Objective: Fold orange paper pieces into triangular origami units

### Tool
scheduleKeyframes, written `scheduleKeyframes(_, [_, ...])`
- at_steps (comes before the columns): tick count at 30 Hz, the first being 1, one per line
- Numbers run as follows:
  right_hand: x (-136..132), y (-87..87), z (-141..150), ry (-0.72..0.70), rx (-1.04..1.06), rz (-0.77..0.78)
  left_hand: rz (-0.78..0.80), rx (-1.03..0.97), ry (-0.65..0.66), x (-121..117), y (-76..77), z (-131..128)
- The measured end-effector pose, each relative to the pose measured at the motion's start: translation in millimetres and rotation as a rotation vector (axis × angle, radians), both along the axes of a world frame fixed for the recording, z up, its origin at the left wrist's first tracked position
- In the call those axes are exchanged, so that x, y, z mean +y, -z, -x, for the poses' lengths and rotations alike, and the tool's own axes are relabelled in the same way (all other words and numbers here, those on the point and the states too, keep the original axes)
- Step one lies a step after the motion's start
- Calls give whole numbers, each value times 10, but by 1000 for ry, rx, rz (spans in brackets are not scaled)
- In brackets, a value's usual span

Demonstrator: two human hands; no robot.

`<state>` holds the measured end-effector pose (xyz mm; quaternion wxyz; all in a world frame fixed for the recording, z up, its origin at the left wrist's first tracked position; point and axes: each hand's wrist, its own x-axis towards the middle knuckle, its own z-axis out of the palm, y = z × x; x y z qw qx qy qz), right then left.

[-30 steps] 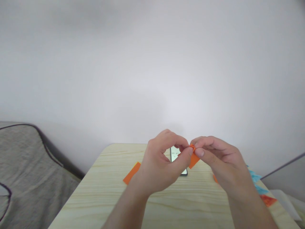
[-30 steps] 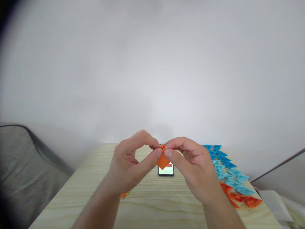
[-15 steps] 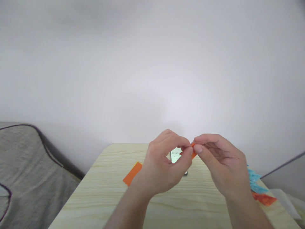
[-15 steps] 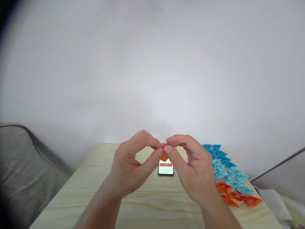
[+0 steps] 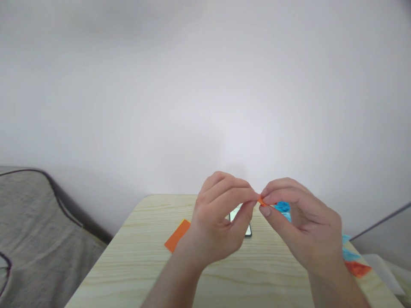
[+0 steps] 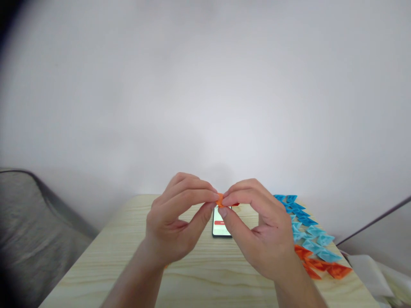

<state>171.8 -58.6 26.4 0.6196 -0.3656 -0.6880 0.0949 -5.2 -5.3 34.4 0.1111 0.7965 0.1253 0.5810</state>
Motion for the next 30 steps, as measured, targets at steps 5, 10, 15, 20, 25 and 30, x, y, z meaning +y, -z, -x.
scheduleKeyframes(5, [-1, 18, -25, 48, 31, -13, 98, -22, 62, -7, 10, 21])
scheduleKeyframes(10, [-3, 11, -68, 16, 37, 34, 272, -85, 141, -10, 29, 65])
scheduleKeyframes(15, [-1, 13, -65, -6, 67, 44, 347, -85, 173, -5, 34, 74])
scheduleKeyframes(20, [-35, 3, -66, 31, 90, 76, 372, -83, 158, -18, 36, 57])
scheduleKeyframes(25, [-55, -14, -73, 66, 69, 241, 435, -92, 126, -39, 45, 9])
scheduleKeyframes(30, [33, 75, -72, -8, 92, 430, 470, -81, 112, -33, 73, -47])
